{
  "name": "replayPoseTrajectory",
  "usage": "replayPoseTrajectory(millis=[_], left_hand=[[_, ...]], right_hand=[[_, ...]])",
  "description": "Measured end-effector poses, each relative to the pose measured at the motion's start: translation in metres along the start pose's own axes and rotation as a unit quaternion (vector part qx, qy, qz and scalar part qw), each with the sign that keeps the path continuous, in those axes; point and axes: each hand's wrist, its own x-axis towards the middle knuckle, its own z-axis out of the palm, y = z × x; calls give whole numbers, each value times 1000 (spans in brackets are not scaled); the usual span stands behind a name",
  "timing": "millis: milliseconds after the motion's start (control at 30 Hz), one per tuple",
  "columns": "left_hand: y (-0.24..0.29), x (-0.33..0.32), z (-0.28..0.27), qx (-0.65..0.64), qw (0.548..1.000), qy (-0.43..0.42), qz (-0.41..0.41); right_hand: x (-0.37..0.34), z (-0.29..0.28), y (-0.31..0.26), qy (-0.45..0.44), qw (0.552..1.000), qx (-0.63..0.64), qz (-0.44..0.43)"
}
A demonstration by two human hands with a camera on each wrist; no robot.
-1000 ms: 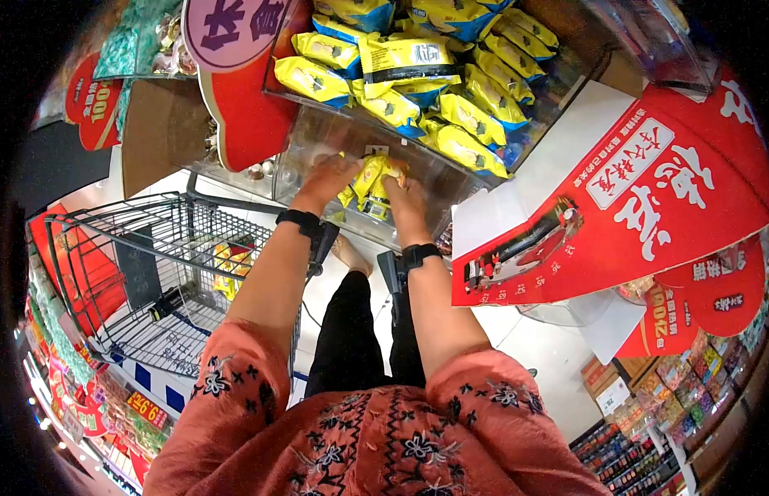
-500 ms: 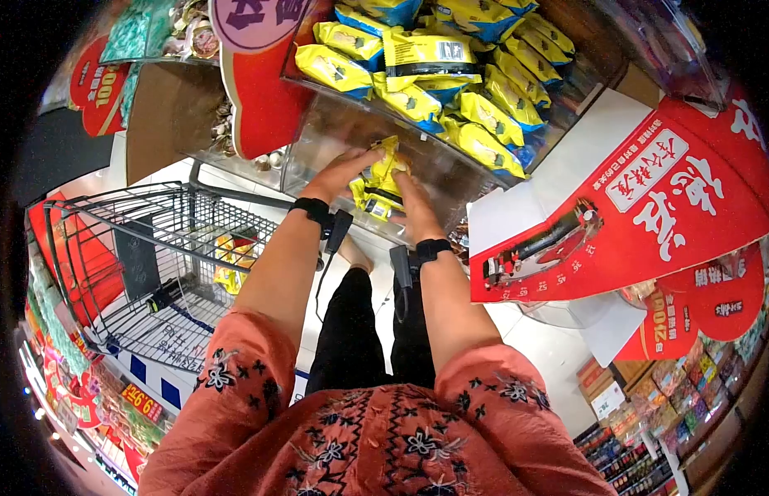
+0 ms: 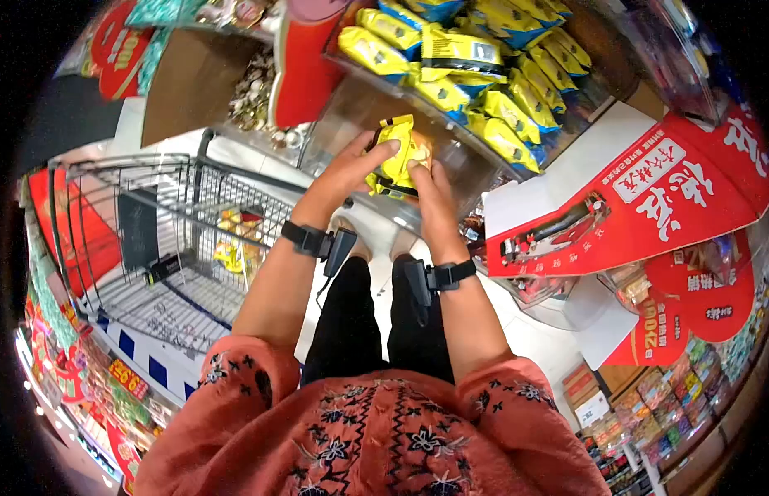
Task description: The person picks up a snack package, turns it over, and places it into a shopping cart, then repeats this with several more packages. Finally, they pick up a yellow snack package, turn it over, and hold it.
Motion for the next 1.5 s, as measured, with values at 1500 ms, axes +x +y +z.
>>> replayPoseTrajectory(millis=[1500], left_hand=[[-329, -226, -298, 49, 909, 375, -175]], right_hand=[[-35, 397, 214, -173, 832, -526, -43]])
